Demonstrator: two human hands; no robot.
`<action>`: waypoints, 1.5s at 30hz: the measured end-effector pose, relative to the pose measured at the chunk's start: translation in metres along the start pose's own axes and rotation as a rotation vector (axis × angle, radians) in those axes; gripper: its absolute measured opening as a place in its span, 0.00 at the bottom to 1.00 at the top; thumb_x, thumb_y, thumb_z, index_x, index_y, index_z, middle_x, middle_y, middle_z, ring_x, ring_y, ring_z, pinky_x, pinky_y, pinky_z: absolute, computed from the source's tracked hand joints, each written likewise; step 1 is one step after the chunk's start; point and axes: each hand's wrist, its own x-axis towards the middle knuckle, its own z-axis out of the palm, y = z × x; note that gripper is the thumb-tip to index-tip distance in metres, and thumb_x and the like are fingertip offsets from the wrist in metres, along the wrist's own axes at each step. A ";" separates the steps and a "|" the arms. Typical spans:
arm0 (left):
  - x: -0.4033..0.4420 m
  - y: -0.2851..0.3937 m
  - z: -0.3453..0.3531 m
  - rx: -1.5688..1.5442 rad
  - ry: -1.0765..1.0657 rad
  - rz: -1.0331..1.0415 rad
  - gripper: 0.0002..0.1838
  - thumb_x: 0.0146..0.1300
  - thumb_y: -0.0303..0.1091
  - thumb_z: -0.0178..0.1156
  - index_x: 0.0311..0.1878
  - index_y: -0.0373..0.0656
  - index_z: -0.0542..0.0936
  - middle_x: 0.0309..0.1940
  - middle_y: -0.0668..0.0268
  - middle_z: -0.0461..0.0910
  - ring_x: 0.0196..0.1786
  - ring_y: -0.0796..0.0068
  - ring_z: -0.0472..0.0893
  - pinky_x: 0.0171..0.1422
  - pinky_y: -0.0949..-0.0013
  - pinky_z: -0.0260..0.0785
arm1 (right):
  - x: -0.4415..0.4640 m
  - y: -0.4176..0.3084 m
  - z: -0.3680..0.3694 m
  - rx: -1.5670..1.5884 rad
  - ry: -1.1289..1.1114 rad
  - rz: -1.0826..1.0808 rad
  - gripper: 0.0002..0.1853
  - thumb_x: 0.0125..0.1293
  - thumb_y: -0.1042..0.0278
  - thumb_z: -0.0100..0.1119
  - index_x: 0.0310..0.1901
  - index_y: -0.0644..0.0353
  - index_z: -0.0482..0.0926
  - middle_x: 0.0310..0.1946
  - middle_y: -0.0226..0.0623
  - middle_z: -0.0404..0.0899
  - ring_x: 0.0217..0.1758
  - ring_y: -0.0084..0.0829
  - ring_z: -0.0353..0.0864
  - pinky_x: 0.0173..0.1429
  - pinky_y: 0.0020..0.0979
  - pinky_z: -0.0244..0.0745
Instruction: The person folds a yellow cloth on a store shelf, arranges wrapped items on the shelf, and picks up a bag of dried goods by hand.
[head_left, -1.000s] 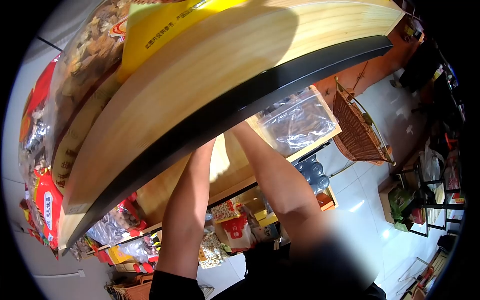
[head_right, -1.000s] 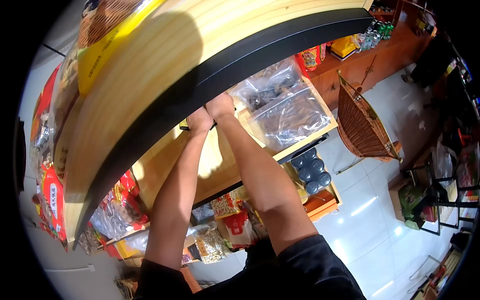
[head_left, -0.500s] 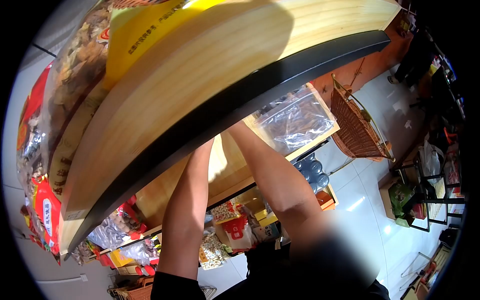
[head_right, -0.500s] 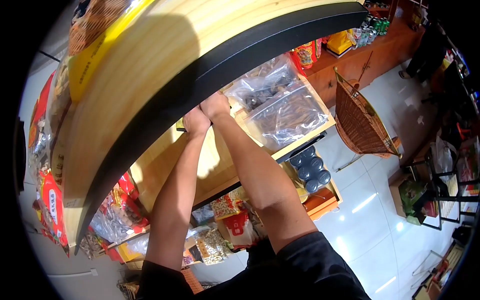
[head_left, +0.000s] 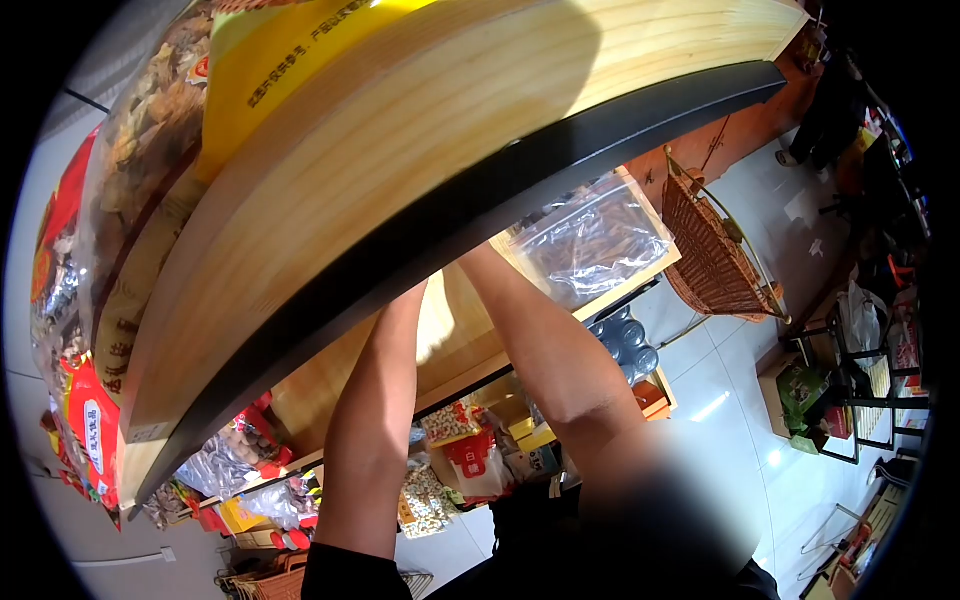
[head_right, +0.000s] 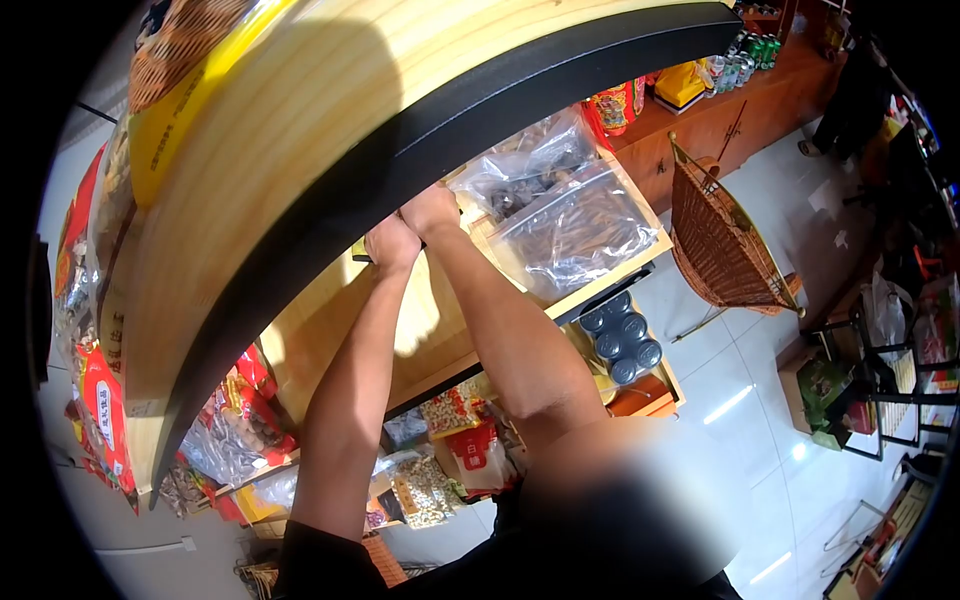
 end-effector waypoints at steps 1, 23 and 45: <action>0.000 0.000 0.000 0.000 0.000 -0.001 0.22 0.65 0.45 0.58 0.59 0.46 0.78 0.55 0.51 0.81 0.57 0.48 0.78 0.59 0.54 0.70 | -0.002 -0.001 -0.002 0.000 -0.001 0.000 0.27 0.63 0.49 0.54 0.58 0.59 0.78 0.58 0.55 0.78 0.62 0.54 0.76 0.64 0.43 0.72; -0.001 0.002 0.001 -0.077 0.058 -0.030 0.22 0.67 0.43 0.56 0.60 0.44 0.77 0.58 0.52 0.78 0.61 0.50 0.76 0.62 0.56 0.69 | -0.003 -0.002 0.000 0.102 0.030 -0.044 0.32 0.62 0.45 0.55 0.62 0.59 0.75 0.62 0.56 0.74 0.66 0.53 0.73 0.66 0.43 0.71; -0.016 -0.003 0.000 0.050 0.039 0.032 0.20 0.70 0.42 0.49 0.54 0.36 0.73 0.45 0.42 0.82 0.48 0.40 0.81 0.55 0.45 0.71 | 0.026 0.021 0.024 -0.035 0.010 0.008 0.21 0.63 0.56 0.54 0.46 0.66 0.83 0.45 0.61 0.82 0.51 0.56 0.82 0.58 0.45 0.77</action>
